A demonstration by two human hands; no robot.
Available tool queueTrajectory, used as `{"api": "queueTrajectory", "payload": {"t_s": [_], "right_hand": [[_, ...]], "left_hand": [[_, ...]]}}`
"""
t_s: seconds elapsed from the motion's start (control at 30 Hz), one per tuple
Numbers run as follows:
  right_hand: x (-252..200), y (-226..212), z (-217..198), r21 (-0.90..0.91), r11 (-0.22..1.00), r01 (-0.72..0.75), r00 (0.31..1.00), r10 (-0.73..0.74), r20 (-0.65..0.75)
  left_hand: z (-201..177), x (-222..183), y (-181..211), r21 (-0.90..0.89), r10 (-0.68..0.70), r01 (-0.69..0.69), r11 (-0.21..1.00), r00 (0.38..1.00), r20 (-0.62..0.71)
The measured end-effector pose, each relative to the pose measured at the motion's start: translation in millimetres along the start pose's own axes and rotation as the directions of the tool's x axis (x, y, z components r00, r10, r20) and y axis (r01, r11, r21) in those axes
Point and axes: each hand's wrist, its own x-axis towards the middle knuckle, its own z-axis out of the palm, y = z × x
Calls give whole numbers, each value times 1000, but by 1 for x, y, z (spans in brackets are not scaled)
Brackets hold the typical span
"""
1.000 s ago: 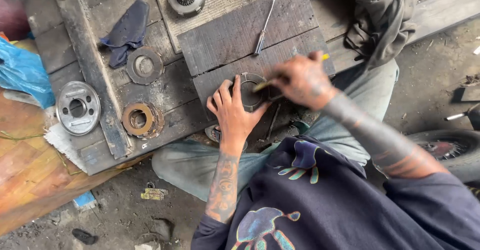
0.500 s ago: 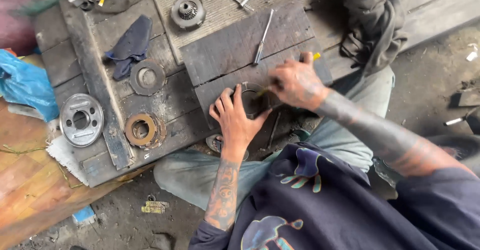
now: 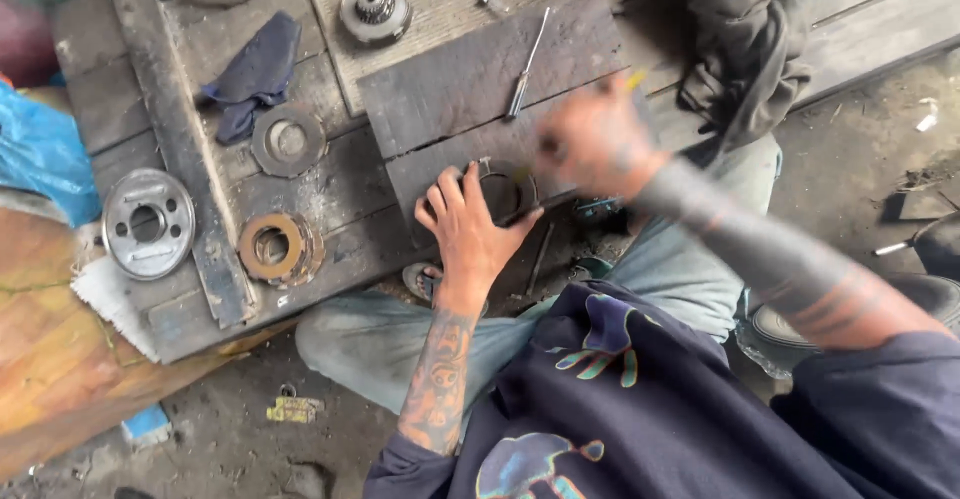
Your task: Manually cutting out circular labels or gaskets from a sheet of material using a small hand tool on a wooden block.
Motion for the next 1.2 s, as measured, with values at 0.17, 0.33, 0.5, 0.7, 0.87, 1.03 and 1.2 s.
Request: {"api": "queueTrajectory", "payload": {"t_s": [0.17, 0.33, 0.5, 0.7, 0.87, 1.03, 1.2], "right_hand": [[-7, 47, 4, -150, 983, -105, 984, 82, -156], [-13, 3, 39, 118, 993, 19, 999, -14, -45], [-5, 56, 36, -193, 972, -137, 989, 124, -79], [-7, 63, 4, -257, 959, -117, 976, 64, -209], [-11, 25, 40, 46, 983, -177, 984, 178, -11], [-21, 119, 37, -230, 942, -243, 967, 216, -136], [-42, 61, 13, 166, 950, -264, 913, 302, -276]], "left_hand": [[-2, -1, 0, 55, 1, -2, 998, 1000, 12], [-1, 3, 2, 22, -100, 99, 995, 993, 60], [-4, 5, 7, -8, -80, 80, 997, 997, -4], [3, 2, 4, 28, -62, 62, 998, 998, -14], [0, 5, 10, 10, -78, 78, 997, 997, -8], [7, -7, 9, 126, -136, 150, 981, 985, -107], [6, -10, -2, -123, -152, 143, 982, 986, -66]]}}
